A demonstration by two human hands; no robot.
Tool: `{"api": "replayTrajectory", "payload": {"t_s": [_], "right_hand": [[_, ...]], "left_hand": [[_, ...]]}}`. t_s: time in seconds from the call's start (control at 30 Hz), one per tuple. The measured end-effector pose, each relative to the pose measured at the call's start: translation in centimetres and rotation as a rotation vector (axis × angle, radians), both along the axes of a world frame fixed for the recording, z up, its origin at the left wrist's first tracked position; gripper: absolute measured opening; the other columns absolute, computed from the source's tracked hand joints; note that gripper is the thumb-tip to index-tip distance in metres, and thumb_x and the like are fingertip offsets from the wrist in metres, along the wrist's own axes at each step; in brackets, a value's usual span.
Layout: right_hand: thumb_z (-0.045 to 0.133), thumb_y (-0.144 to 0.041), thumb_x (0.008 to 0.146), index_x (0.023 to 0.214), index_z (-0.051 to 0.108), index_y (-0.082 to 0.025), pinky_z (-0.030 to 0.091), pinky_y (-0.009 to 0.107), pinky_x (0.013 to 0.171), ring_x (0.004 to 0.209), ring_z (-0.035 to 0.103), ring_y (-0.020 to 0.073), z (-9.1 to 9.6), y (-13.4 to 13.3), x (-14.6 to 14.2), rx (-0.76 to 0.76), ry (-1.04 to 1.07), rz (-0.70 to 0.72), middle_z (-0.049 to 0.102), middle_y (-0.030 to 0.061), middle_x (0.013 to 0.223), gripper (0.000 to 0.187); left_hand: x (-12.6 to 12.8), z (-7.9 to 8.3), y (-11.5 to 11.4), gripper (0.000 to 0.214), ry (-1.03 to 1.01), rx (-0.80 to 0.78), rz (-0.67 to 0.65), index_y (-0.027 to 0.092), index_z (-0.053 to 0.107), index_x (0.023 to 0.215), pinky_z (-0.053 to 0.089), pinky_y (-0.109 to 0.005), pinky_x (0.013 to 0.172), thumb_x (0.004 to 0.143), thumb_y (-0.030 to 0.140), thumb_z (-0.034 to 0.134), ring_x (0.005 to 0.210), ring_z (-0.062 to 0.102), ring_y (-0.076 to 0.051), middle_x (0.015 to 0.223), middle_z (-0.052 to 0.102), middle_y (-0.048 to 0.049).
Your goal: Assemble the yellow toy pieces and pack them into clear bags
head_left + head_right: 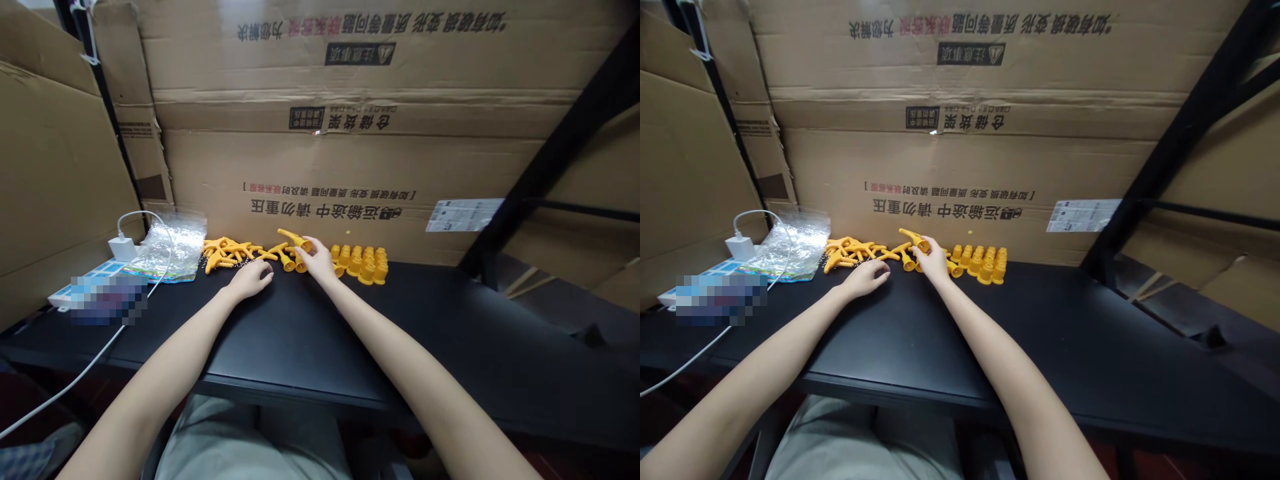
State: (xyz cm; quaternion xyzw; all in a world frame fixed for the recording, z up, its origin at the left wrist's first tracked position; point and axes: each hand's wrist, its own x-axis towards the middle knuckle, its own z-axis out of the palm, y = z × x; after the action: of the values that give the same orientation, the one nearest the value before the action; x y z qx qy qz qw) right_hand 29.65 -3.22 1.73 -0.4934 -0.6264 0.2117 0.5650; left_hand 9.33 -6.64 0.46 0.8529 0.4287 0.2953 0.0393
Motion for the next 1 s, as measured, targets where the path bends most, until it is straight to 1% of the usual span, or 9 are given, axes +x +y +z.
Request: {"api": "replayTrajectory", "payload": {"t_s": [0.1, 0.2, 0.3, 0.37, 0.5, 0.7, 0.8, 0.9, 1.0], "right_hand": [[0.059, -0.028, 0.081, 0.117, 0.057, -0.017, 0.045, 0.040, 0.094, 0.104, 0.062, 0.0237, -0.5, -0.1, -1.5, 0.093, -0.380, -0.038, 0.067, 0.0102, 0.113, 0.038], [0.055, -0.020, 0.084, 0.120, 0.056, -0.015, 0.038, 0.042, 0.100, 0.113, 0.058, 0.0246, -0.7, -0.3, -2.8, 0.154, -0.718, -0.032, 0.064, 0.0124, 0.121, 0.037], [0.050, -0.016, 0.086, 0.121, 0.055, -0.011, 0.032, 0.042, 0.104, 0.117, 0.055, 0.0251, -1.2, -0.5, -3.8, 0.158, -0.975, -0.016, 0.058, 0.0157, 0.128, 0.036], [0.047, -0.014, 0.086, 0.123, 0.054, -0.009, 0.029, 0.042, 0.106, 0.120, 0.053, 0.0254, -1.5, -0.5, -4.2, 0.134, -1.077, -0.019, 0.053, 0.0178, 0.134, 0.037], [0.045, -0.015, 0.088, 0.128, 0.049, -0.007, 0.027, 0.043, 0.107, 0.125, 0.048, 0.0262, -2.0, -0.6, -4.6, 0.078, -1.137, -0.064, 0.050, 0.0191, 0.136, 0.041], [0.047, -0.028, 0.091, 0.127, 0.050, -0.011, 0.023, 0.049, 0.109, 0.126, 0.046, 0.0273, -2.4, -0.8, -4.6, 0.035, -1.115, -0.110, 0.051, 0.0179, 0.136, 0.040], [0.046, -0.031, 0.091, 0.129, 0.050, -0.013, 0.020, 0.053, 0.109, 0.130, 0.041, 0.0282, -2.3, -1.1, -4.5, 0.022, -1.107, -0.099, 0.047, 0.0168, 0.140, 0.041], [0.046, -0.032, 0.091, 0.129, 0.050, -0.016, 0.017, 0.057, 0.109, 0.133, 0.037, 0.0281, -1.4, -1.5, -3.7, 0.034, -1.087, -0.080, 0.043, 0.0144, 0.143, 0.042], [0.044, -0.029, 0.090, 0.126, 0.053, -0.017, 0.024, 0.053, 0.107, 0.130, 0.040, 0.0271, 0.3, -2.0, -1.7, 0.018, -1.026, -0.156, 0.043, 0.0125, 0.144, 0.039]], "left_hand": [[0.0, 0.2, -0.1, 0.019, 0.041, -0.021, -0.010, 0.016, 0.066, 0.087, 0.046, -0.030, 0.074, 0.084, 0.024, 0.049, 0.078, 0.060, -0.019, 0.085, 0.066, -0.0071], [0.0, 0.4, -0.1, 0.020, 0.071, -0.037, -0.006, 0.015, 0.067, 0.087, 0.045, -0.028, 0.072, 0.083, 0.023, 0.048, 0.077, 0.060, -0.018, 0.085, 0.067, -0.0067], [0.0, 0.5, -0.2, 0.021, 0.096, -0.039, 0.003, 0.015, 0.067, 0.085, 0.045, -0.028, 0.071, 0.084, 0.023, 0.047, 0.075, 0.060, -0.017, 0.083, 0.068, -0.0070], [0.0, 0.6, -0.2, 0.022, 0.104, -0.041, 0.003, 0.014, 0.067, 0.085, 0.044, -0.028, 0.071, 0.084, 0.023, 0.047, 0.075, 0.059, -0.017, 0.083, 0.068, -0.0073], [0.1, 0.5, -0.2, 0.023, 0.114, -0.055, -0.001, 0.014, 0.067, 0.086, 0.044, -0.027, 0.071, 0.083, 0.023, 0.047, 0.075, 0.060, -0.017, 0.084, 0.069, -0.0074], [0.1, 0.5, -0.3, 0.021, 0.125, -0.053, -0.007, 0.014, 0.067, 0.083, 0.044, -0.027, 0.070, 0.083, 0.022, 0.047, 0.074, 0.059, -0.017, 0.083, 0.069, -0.0070], [0.0, 0.4, -0.1, 0.021, 0.135, -0.044, 0.007, 0.014, 0.067, 0.082, 0.045, -0.028, 0.071, 0.083, 0.022, 0.048, 0.075, 0.059, -0.018, 0.082, 0.068, -0.0077], [-0.1, 0.3, 0.0, 0.020, 0.140, -0.023, 0.041, 0.015, 0.068, 0.082, 0.046, -0.029, 0.077, 0.083, 0.023, 0.049, 0.080, 0.060, -0.019, 0.084, 0.067, -0.0085], [-0.4, 0.4, 0.1, 0.021, 0.132, -0.001, 0.128, 0.015, 0.068, 0.088, 0.045, -0.032, 0.084, 0.084, 0.024, 0.049, 0.090, 0.060, -0.021, 0.093, 0.066, -0.0095]]}}
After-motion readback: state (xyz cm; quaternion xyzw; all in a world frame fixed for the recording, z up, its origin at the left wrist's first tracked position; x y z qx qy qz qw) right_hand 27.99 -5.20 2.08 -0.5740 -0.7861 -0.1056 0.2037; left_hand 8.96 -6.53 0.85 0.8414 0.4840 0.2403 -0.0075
